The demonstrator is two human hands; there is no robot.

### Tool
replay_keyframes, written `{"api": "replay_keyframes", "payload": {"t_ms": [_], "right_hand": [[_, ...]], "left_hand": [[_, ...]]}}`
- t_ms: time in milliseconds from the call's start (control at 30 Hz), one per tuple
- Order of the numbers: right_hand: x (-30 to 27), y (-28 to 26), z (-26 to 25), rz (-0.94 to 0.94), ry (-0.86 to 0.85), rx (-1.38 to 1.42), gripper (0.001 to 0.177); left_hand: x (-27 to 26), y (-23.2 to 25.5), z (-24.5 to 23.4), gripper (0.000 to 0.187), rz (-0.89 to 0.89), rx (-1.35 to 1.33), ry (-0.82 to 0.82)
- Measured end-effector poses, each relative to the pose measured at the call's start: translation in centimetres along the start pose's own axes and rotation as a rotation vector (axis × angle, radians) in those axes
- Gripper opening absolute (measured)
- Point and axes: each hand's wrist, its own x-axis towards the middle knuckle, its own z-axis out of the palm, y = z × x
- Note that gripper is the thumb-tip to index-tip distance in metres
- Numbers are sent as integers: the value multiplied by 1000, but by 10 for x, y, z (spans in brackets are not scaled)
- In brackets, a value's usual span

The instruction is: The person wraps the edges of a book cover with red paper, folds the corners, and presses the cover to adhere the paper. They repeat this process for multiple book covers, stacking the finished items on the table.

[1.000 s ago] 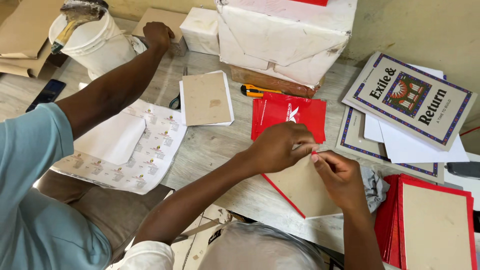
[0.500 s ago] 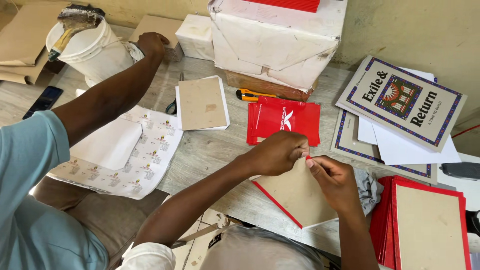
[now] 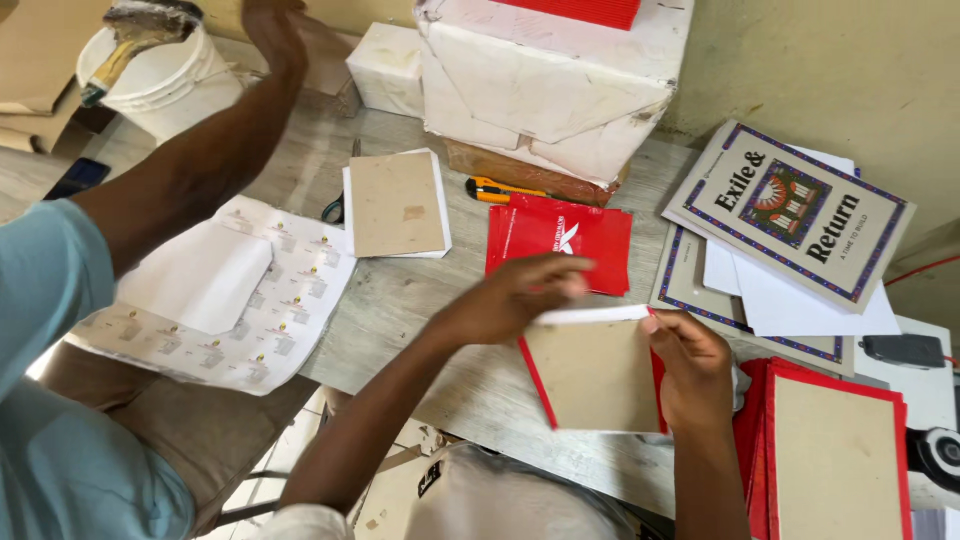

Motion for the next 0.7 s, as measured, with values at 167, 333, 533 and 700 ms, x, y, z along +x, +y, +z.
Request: {"api": "replay_keyframes", "payload": {"t_ms": [167, 333, 533, 700], "right_hand": [[-6, 23, -18, 61, 241, 313, 11], [-1, 42, -19, 150, 188, 467, 12], [30, -61, 3, 371, -102, -280, 52], [49, -106, 78, -214, -690, -515, 37]], "left_hand": [[-42, -39, 2, 58, -200, -212, 163], [-53, -129, 43, 23, -182, -316, 262], [-54, -23, 30, 43, -91, -244, 410], [-48, -24, 35, 38, 60, -114, 344]]}}
